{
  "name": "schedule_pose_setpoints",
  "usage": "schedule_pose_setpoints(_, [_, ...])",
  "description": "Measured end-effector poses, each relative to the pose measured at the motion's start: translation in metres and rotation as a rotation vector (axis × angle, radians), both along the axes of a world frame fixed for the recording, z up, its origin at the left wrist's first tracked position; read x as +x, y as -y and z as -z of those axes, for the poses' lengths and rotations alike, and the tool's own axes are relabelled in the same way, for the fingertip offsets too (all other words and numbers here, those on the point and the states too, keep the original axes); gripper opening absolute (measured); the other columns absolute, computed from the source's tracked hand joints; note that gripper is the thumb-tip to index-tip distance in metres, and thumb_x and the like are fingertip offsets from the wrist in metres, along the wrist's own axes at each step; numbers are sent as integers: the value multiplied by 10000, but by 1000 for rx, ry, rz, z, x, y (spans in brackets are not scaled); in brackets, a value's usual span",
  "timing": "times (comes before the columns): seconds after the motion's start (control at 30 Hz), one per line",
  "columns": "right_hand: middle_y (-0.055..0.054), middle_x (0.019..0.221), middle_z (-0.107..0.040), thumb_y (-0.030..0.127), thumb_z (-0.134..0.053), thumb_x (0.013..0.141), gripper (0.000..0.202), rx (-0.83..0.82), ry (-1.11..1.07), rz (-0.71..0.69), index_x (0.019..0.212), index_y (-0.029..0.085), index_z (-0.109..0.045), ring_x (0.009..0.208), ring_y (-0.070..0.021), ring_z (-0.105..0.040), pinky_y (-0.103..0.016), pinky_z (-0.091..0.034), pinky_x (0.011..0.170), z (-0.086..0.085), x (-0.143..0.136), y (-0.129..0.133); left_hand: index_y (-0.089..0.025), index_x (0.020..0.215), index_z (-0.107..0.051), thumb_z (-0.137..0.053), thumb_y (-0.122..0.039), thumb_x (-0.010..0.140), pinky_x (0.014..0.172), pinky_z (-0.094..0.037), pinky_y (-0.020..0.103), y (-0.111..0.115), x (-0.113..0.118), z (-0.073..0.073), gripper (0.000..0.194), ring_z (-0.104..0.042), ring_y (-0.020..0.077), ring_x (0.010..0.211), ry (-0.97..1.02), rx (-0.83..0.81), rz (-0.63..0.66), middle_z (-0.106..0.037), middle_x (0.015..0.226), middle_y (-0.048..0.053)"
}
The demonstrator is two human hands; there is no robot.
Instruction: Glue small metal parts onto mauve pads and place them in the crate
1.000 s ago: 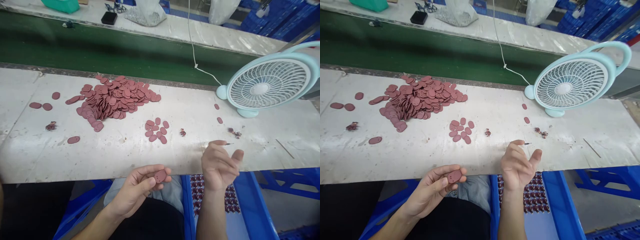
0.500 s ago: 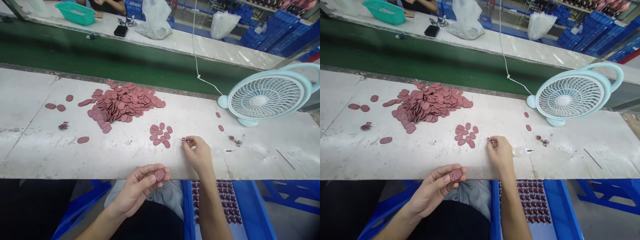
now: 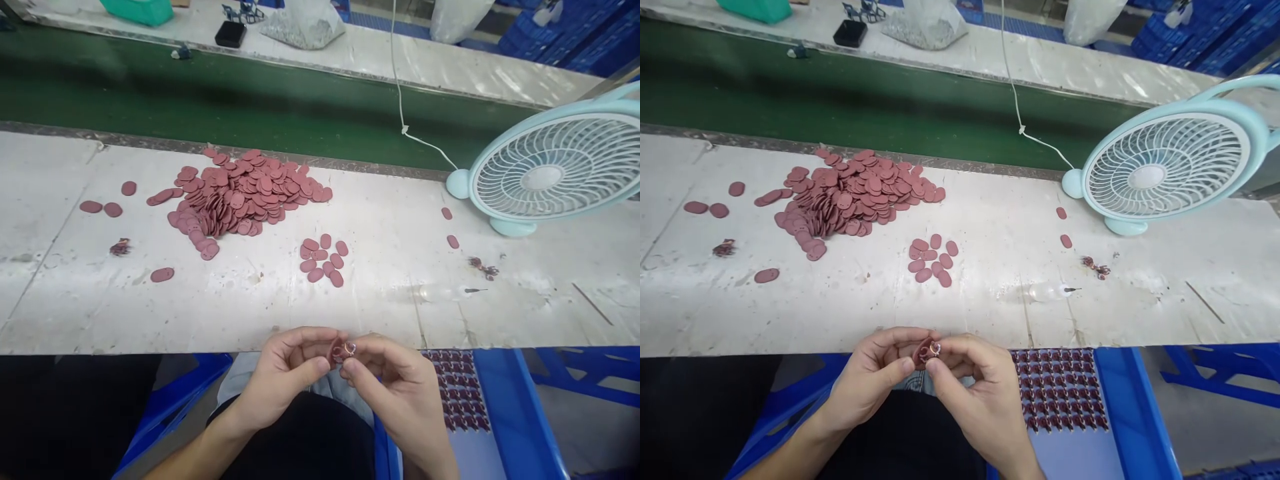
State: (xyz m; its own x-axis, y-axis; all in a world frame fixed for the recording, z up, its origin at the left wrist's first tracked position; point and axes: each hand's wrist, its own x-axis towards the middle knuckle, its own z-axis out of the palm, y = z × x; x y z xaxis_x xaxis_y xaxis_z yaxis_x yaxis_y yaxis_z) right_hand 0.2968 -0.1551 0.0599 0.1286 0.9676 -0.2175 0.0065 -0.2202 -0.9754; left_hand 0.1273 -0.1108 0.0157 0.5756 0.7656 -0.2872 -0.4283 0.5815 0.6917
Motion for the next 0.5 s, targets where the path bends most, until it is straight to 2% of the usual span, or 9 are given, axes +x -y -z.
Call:
schedule_pose_setpoints(0.17, [-34, 899, -780, 229, -732, 873, 92, -15, 28, -11, 958, 252, -757, 727, -170, -742, -266, -642, 666, -1, 1, 0, -213, 1071, -725, -768, -136, 826, 903, -583, 309, 1, 2, -2, 260, -737, 204, 1014, 19, -73, -25, -784, 1119, 82])
schedule_pose_setpoints(0.3, [-31, 877, -765, 217, -733, 869, 78, 17, 68, -36, 944, 240, -735, 738, -174, -739, -274, -636, 666, -3, 0, 0, -167, 831, -738, -792, -160, 805, 892, -573, 322, 2, 3, -3, 60, -736, 217, 993, -34, -82, -69, -791, 1083, 90])
schedule_pose_setpoints(0.37, [-32, 890, -761, 223, -723, 883, 63, 1, 46, -48, 944, 238, -726, 747, -172, -736, -278, -631, 673, -3, 0, -1, -150, 749, -738, -793, -186, 807, 874, -569, 332, 4, 4, -3, 87, -732, 239, 992, -62, -58, -83, -794, 1059, 105])
schedule_pose_setpoints(0.5, [-33, 928, -754, 239, -716, 900, 69, -45, -48, -41, 968, 238, -719, 760, -160, -723, -288, -621, 692, -1, -1, 0, -160, 754, -766, -786, -194, 813, 790, -568, 303, 6, 4, -2, 72, -731, 215, 902, -87, -29, -108, -800, 1011, 95])
